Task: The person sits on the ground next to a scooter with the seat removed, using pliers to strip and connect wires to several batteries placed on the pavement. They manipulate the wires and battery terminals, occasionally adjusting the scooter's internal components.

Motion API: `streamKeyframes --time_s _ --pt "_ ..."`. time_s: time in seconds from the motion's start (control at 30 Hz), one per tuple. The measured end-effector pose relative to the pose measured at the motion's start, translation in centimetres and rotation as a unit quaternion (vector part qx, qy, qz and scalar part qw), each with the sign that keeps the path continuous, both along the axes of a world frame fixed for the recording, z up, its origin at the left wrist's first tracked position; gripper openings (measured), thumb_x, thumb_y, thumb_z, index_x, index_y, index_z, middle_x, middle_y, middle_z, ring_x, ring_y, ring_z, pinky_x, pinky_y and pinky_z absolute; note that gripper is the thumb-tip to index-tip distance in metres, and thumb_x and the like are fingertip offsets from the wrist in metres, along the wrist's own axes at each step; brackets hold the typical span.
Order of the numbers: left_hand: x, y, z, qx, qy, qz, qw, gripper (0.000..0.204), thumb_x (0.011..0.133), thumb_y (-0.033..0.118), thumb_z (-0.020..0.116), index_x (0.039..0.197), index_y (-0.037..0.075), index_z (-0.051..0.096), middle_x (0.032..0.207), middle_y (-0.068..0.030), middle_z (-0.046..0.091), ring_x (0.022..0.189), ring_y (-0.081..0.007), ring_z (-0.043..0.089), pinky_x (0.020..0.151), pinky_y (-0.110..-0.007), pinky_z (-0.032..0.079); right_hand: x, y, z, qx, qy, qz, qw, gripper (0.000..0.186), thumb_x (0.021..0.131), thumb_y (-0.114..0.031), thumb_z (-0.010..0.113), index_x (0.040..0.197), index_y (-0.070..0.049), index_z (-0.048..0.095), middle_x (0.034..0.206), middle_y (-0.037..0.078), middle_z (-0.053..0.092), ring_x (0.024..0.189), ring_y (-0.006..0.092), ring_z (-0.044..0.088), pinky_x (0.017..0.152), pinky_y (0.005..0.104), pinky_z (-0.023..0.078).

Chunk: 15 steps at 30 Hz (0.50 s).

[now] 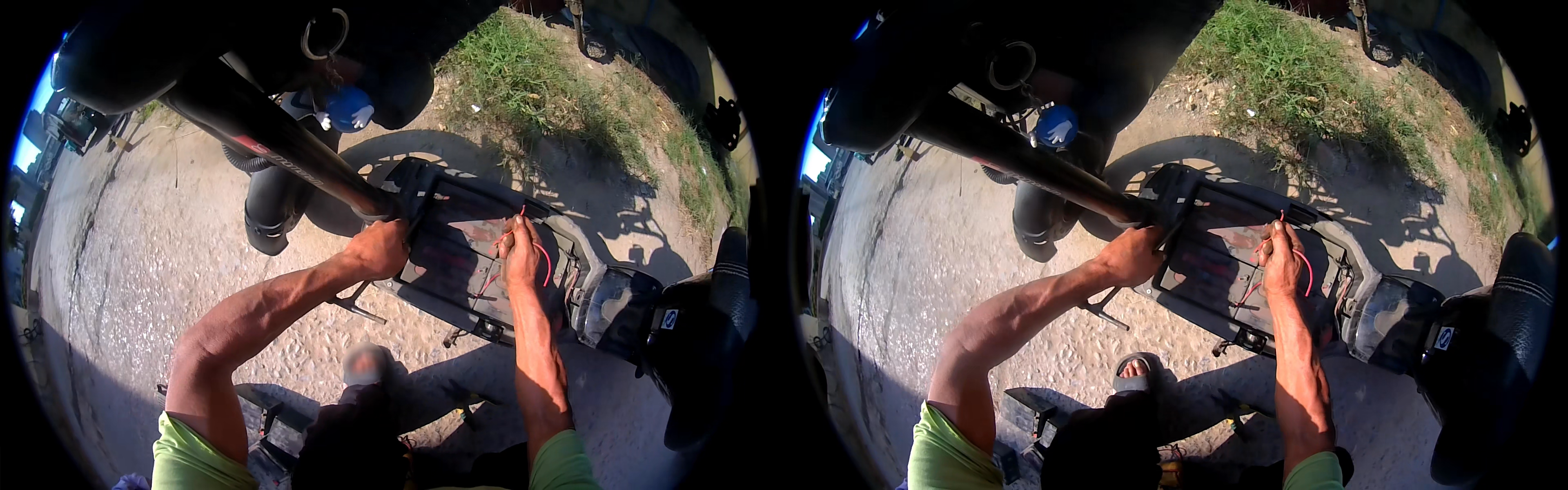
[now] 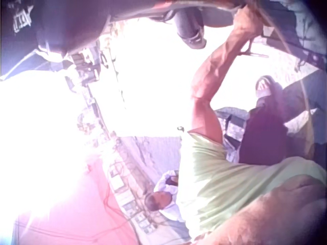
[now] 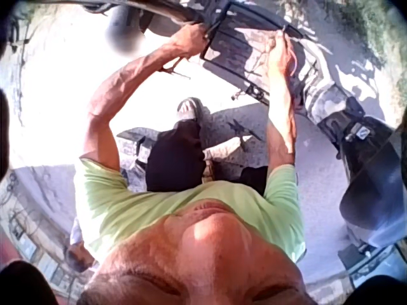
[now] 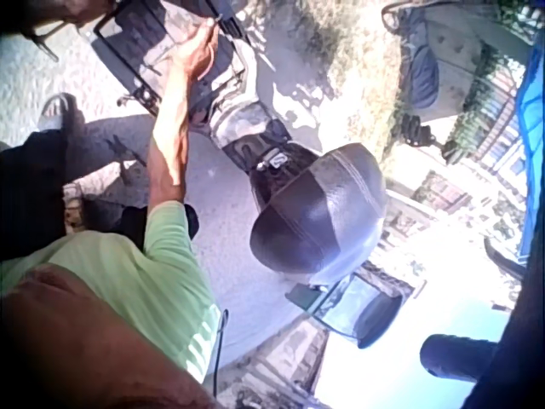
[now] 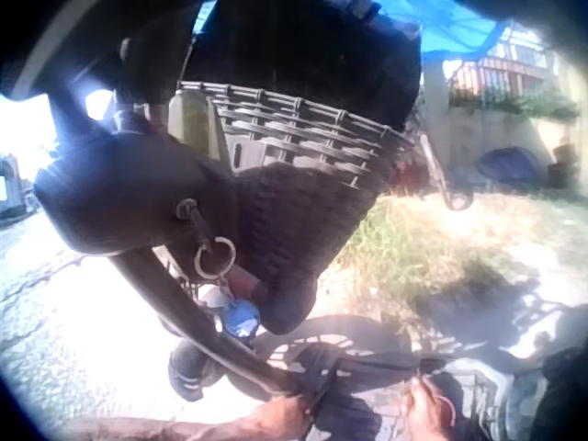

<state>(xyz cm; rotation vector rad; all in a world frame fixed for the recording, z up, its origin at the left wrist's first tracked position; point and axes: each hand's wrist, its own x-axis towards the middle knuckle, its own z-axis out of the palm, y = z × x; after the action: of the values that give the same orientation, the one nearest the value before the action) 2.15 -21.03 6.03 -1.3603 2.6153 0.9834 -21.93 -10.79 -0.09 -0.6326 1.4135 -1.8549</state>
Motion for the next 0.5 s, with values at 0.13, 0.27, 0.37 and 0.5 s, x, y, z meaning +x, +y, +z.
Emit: streamKeyframes --time_s 0.13,0.27,0.37,0.5 --pt "1.1 0.3 1.8 0.018 -0.003 0.031 0.999 0.032 0.084 0.014 0.055 0.112 -0.003 0.06 0.106 -0.0308 0.064 0.106 -0.0458 0.06 0.093 -0.049 0.048 1.0 -0.6 -0.4 -0.025 -0.038 0.007 0.999 0.031 0.098 -0.031 0.054 0.081 -0.004 0.058 0.055 -0.004 0.042 0.046 0.0073 0.04 0.046 0.023 0.034" --pt "1.1 0.2 -0.5 0.008 0.047 0.017 0.999 0.03 0.085 0.015 0.056 0.107 -0.004 0.06 0.108 -0.0311 0.062 0.106 -0.0465 0.059 0.093 -0.048 0.047 1.7 -0.4 1.1 0.028 0.063 0.013 0.998 0.033 0.098 -0.033 0.054 0.076 -0.008 0.055 0.054 -0.005 0.04 0.046 0.0058 0.038 0.046 0.0227 0.031" --pt "1.1 0.6 0.0 0.009 0.058 0.02 0.998 0.029 0.084 0.015 0.057 0.105 -0.005 0.06 0.105 -0.0306 0.063 0.104 -0.0469 0.059 0.091 -0.049 0.048 1.4 -0.5 1.0 0.014 0.055 0.011 0.998 0.032 0.098 -0.032 0.054 0.077 -0.008 0.055 0.056 -0.004 0.042 0.049 0.0068 0.04 0.046 0.0233 0.032" --pt "1.4 0.9 0.3 0.023 0.048 0.033 0.998 0.029 0.084 0.016 0.058 0.106 -0.004 0.06 0.105 -0.0309 0.062 0.103 -0.0472 0.06 0.089 -0.05 0.048 1.2 0.9 -0.2 -0.051 -0.089 -0.014 0.995 0.03 0.098 -0.03 0.052 0.079 -0.007 0.055 0.058 -0.003 0.043 0.05 0.0084 0.04 0.048 0.0238 0.032"
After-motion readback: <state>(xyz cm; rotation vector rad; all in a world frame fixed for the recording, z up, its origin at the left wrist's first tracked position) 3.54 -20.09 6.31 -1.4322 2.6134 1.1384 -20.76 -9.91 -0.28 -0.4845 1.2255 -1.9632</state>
